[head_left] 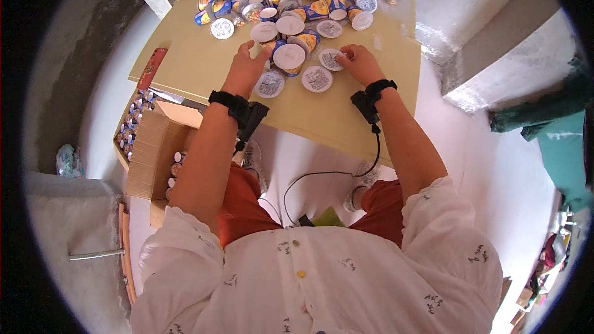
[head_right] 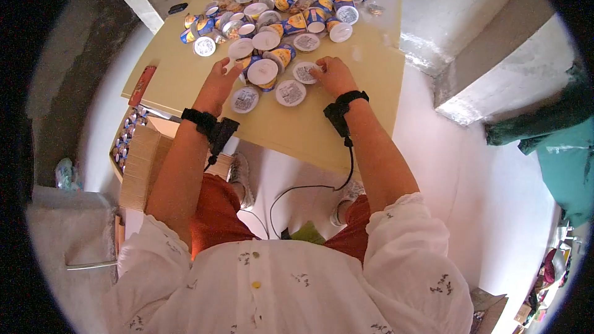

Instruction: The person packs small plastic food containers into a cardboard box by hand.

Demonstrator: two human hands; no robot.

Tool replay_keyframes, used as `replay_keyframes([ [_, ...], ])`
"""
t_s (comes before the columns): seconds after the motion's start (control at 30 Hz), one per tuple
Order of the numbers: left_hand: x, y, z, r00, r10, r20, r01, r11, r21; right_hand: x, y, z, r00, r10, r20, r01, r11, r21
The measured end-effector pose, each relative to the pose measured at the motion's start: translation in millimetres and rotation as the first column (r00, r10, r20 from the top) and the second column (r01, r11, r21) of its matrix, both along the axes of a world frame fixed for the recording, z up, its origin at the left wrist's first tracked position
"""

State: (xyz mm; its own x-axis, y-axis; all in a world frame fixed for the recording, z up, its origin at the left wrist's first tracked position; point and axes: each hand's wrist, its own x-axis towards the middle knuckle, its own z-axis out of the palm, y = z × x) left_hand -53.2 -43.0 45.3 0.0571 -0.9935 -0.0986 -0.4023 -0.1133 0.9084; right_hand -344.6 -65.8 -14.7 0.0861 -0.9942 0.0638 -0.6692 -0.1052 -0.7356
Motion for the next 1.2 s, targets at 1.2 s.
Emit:
replay_keyframes([
  [1.2,-30.8,16.6,-27.7,0.763,0.100,0.639,0.243,0.871,-0.427,20.2,-68.7,0.9,0.979,0.061,-0.194,-0.018,0.976,0.216],
])
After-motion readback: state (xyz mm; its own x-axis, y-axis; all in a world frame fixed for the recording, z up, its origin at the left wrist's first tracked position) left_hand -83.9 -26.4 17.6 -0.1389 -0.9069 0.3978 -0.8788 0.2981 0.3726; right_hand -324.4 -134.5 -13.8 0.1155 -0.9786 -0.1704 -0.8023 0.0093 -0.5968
